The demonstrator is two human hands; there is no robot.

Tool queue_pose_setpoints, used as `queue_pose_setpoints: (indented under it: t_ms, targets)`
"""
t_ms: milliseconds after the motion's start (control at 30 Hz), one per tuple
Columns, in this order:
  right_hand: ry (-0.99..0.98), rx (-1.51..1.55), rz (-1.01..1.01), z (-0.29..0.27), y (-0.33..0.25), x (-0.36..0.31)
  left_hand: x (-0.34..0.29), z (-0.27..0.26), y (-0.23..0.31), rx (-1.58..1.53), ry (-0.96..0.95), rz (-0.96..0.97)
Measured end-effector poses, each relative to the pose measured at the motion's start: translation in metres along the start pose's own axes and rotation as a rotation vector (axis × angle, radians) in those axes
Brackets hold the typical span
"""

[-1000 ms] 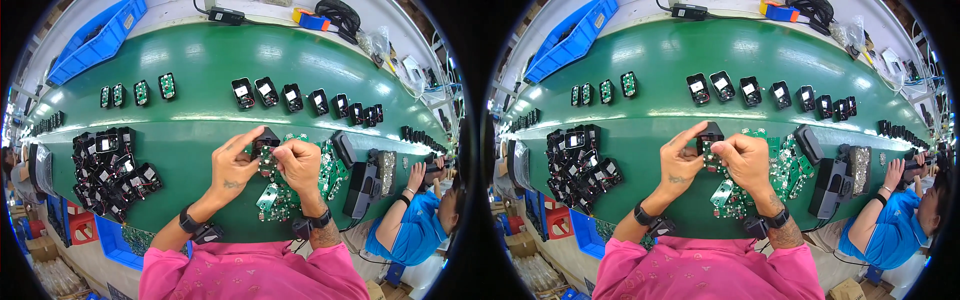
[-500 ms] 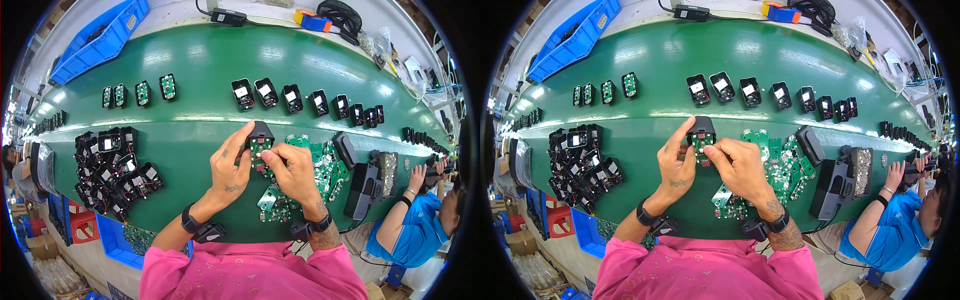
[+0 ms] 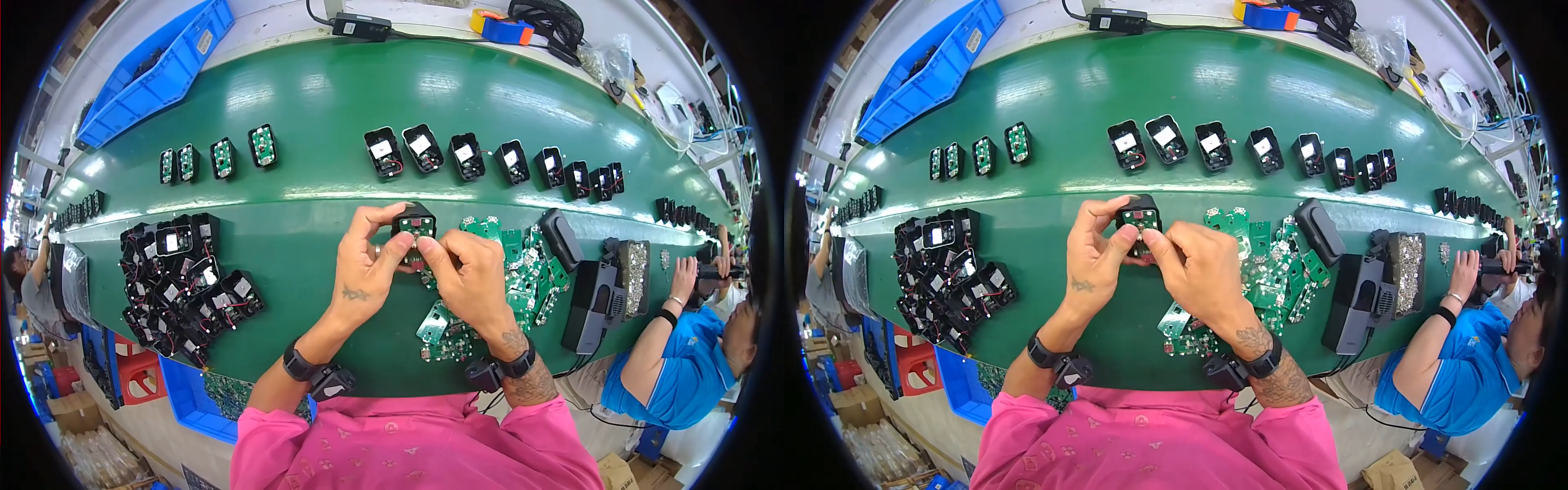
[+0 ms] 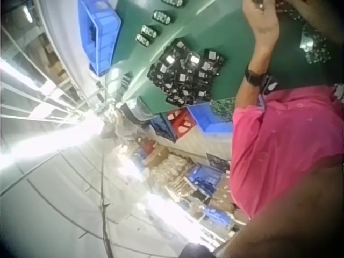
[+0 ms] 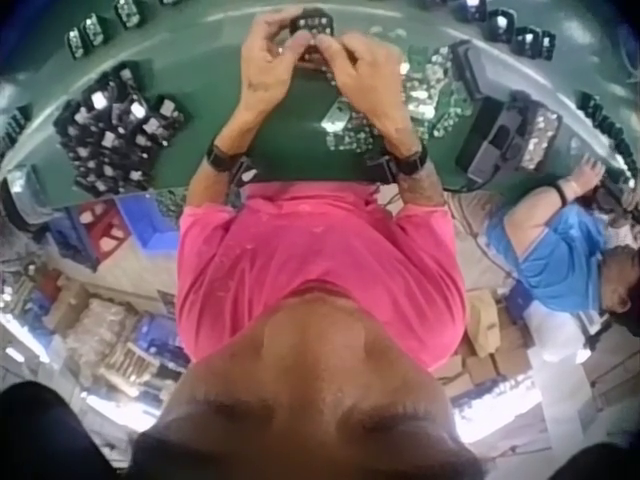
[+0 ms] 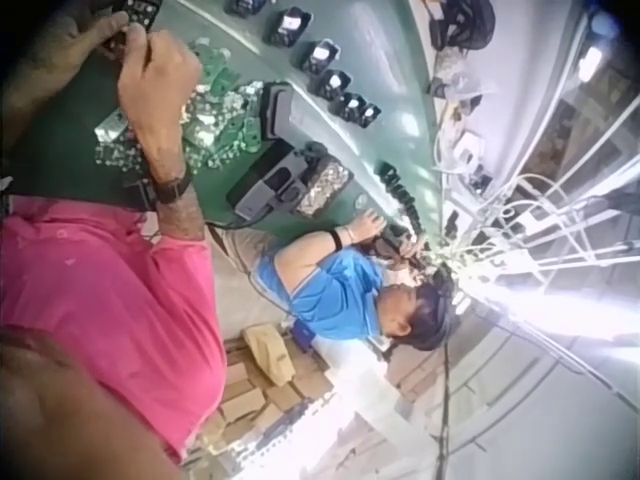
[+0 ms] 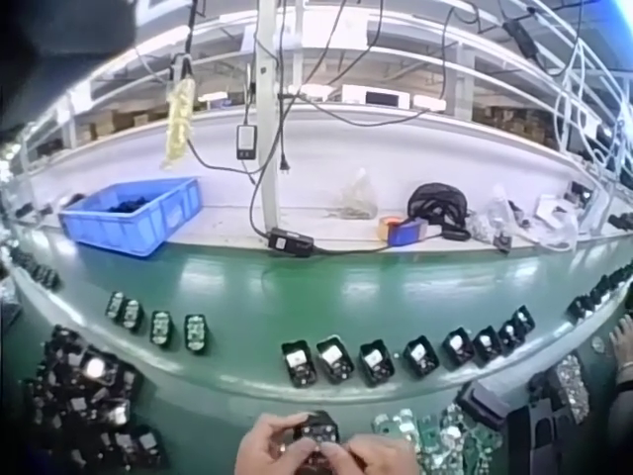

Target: The person picks up a black housing and a circuit board, fits the board into the housing, and presses them together. After assembling the components, the person places the completed unit onto the green conveyor belt.

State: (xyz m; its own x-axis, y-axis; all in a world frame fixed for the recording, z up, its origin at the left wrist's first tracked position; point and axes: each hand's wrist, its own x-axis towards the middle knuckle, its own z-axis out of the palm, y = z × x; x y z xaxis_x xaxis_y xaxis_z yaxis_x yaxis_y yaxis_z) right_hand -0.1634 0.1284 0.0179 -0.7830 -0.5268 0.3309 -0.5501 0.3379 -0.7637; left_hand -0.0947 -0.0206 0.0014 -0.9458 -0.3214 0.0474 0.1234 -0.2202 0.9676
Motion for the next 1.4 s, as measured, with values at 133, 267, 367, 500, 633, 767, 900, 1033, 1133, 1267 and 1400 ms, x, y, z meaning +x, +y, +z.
queue_pose_setpoints:
  t_ms: [133,267,367,500,633,767,900,1033,1133,1267,1400]
  targets:
    - [0.016,0.162,0.200,0.007,-0.005,0.001,0.000,0.002,-0.001,0.054,0.039,-0.006]
    - [-0.115,0.215,0.169,0.007,-0.004,0.002,-0.001,0.002,0.000,0.115,0.015,-0.063]
    - [-0.142,0.216,0.101,0.009,0.001,0.003,-0.001,0.005,-0.001,0.057,0.044,-0.065]
    - [-0.092,0.200,0.051,0.012,0.004,0.002,0.002,0.003,-0.002,0.073,0.015,-0.078]
    - [-0.230,0.250,0.208,0.003,-0.005,0.005,0.002,-0.003,-0.002,0.095,0.013,-0.115]
    - [-0.158,0.158,0.127,0.009,-0.004,0.002,0.001,0.002,-0.003,0.104,0.021,-0.081]
    - [-0.150,0.144,0.179,0.013,-0.003,-0.001,0.000,0.002,-0.002,0.123,0.043,-0.108]
    - [-0.172,0.163,0.150,0.010,-0.002,0.001,-0.002,0.007,0.004,0.099,0.073,-0.142]
    - [-0.145,0.205,0.144,0.012,-0.002,0.000,-0.001,0.006,0.004,0.106,0.060,-0.142]
    - [-0.177,0.207,0.195,0.013,-0.002,-0.001,-0.001,0.005,0.005,0.114,0.051,-0.164]
    - [-0.116,0.233,0.083,0.015,-0.001,-0.002,-0.004,0.009,0.004,0.120,0.089,-0.090]
